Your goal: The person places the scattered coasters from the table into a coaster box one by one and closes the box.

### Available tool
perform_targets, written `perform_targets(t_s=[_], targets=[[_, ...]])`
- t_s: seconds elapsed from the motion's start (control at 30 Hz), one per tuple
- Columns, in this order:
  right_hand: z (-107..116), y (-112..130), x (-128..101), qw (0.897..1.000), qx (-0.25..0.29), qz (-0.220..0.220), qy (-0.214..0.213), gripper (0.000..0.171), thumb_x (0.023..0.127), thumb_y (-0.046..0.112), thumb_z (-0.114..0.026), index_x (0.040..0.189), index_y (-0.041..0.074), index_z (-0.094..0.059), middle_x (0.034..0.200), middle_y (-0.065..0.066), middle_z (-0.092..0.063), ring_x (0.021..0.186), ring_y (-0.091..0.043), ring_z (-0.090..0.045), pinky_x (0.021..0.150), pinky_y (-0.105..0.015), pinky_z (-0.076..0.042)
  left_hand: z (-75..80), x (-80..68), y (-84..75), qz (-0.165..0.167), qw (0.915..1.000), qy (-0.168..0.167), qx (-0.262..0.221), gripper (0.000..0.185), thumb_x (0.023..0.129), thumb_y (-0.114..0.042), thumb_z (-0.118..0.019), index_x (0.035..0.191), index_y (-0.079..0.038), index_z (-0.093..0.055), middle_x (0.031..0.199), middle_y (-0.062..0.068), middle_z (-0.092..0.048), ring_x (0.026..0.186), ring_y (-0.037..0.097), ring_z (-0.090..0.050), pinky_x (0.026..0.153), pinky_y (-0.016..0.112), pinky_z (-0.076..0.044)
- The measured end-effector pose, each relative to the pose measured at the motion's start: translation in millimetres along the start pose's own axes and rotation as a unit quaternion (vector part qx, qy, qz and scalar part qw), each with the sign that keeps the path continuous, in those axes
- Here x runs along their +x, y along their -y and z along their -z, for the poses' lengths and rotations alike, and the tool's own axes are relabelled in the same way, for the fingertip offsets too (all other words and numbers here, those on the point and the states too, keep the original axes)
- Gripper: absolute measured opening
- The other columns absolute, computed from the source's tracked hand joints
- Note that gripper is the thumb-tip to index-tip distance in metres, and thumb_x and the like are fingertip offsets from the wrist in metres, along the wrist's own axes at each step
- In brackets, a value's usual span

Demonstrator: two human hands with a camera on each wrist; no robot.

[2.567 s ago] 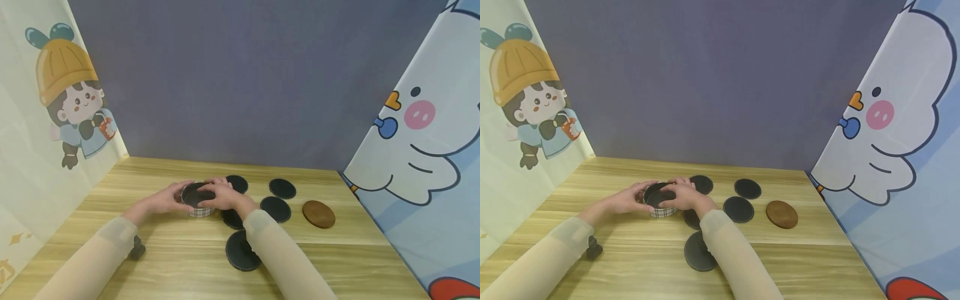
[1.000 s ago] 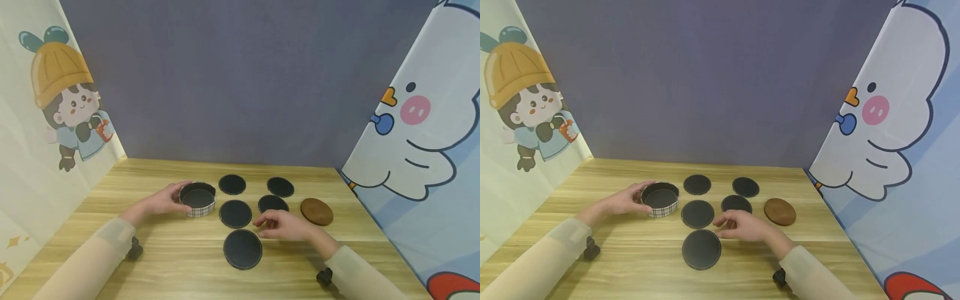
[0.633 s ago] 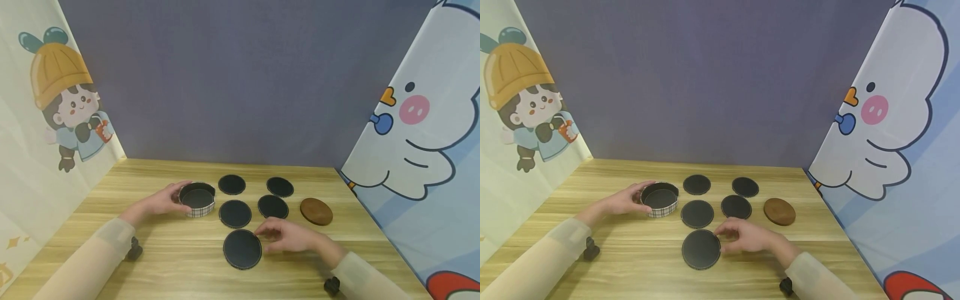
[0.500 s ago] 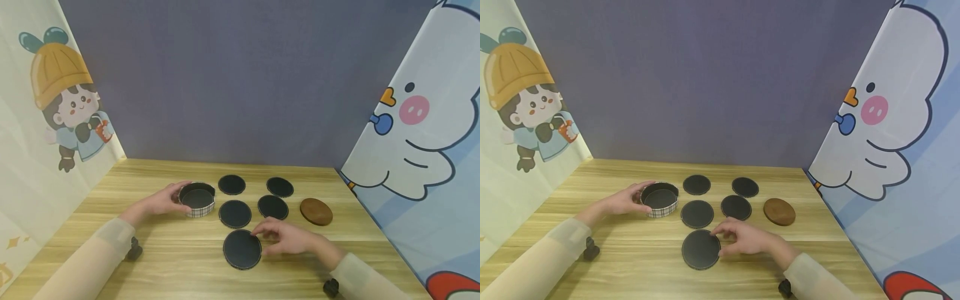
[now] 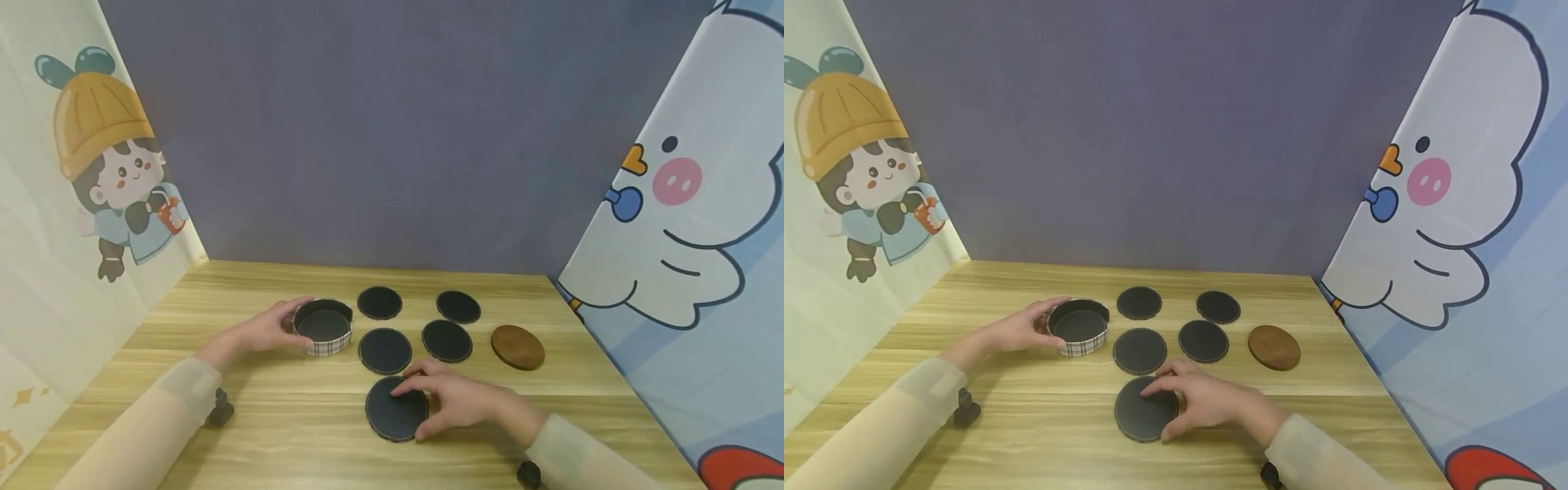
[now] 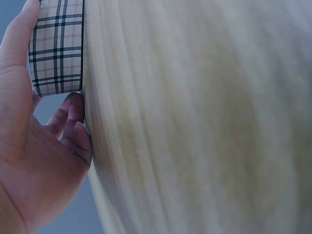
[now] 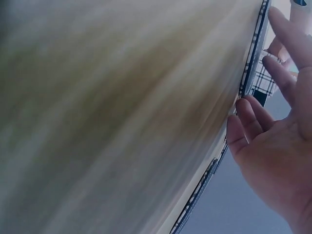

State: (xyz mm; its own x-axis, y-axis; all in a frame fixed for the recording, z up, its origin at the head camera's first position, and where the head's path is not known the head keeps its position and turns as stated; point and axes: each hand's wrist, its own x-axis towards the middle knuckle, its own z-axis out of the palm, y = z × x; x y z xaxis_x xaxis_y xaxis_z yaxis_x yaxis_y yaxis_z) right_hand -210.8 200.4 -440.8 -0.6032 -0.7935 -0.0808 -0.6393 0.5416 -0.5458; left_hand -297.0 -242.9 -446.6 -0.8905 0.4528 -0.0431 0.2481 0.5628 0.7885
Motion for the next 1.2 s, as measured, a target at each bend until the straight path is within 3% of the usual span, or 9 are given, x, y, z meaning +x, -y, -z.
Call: perform_targets(t_s=[0.27,0.57,0.9,1.2], targets=[[-2.8,2.1,1.6,1.0,-0.023,-0.003,-0.003,0.069,0.086,0.045,-0.095,0.148,0.043,-0.066,0.158,-0.003,-0.05,0.146,-0.026,-0.043,0.12,-0.049,-0.045,-0.2,0.5,1.5,-0.003,1.0,-0.002,0.007,0.115,0.089,-0.035,-0.094,0.175,-0.01,-0.022,0.161,0.041,-0.031,0.142,0.06,-0.054,0.121,0.07,-0.045],[-5.6,-0.1,-0.1,0.999,-0.04,-0.004,-0.005,0.066,0.088,0.051,-0.092,0.148,0.048,-0.064,0.158,0.002,-0.05,0.146,-0.025,-0.044,0.12,-0.051,-0.047,-0.8,0.6,3.4,0.01,0.9999,-0.005,0.009,0.115,0.089,-0.039,-0.094,0.176,-0.014,-0.022,0.16,0.038,-0.033,0.144,0.059,-0.053,0.121,0.069,-0.045],[-3.3,-1.2,-13.9,0.998,-0.054,-0.006,-0.009,0.064,0.089,0.047,-0.09,0.148,0.048,-0.063,0.158,0.0,-0.051,0.148,-0.032,-0.045,0.119,-0.062,-0.045,-0.8,2.0,5.7,0.003,0.9999,-0.005,0.014,0.115,0.09,-0.038,-0.093,0.176,-0.012,-0.022,0.159,0.038,-0.034,0.14,0.056,-0.057,0.12,0.068,-0.047],[-4.2,-4.0,-27.3,0.998,-0.062,0.011,-0.031,0.063,0.09,0.053,-0.089,0.147,0.046,-0.065,0.147,0.001,-0.054,0.134,-0.02,-0.048,0.109,-0.043,-0.05,-0.3,2.3,5.9,0.008,0.9998,-0.006,0.018,0.114,0.09,-0.039,-0.093,0.176,-0.013,-0.023,0.157,0.036,-0.036,0.139,0.054,-0.058,0.119,0.068,-0.049]])
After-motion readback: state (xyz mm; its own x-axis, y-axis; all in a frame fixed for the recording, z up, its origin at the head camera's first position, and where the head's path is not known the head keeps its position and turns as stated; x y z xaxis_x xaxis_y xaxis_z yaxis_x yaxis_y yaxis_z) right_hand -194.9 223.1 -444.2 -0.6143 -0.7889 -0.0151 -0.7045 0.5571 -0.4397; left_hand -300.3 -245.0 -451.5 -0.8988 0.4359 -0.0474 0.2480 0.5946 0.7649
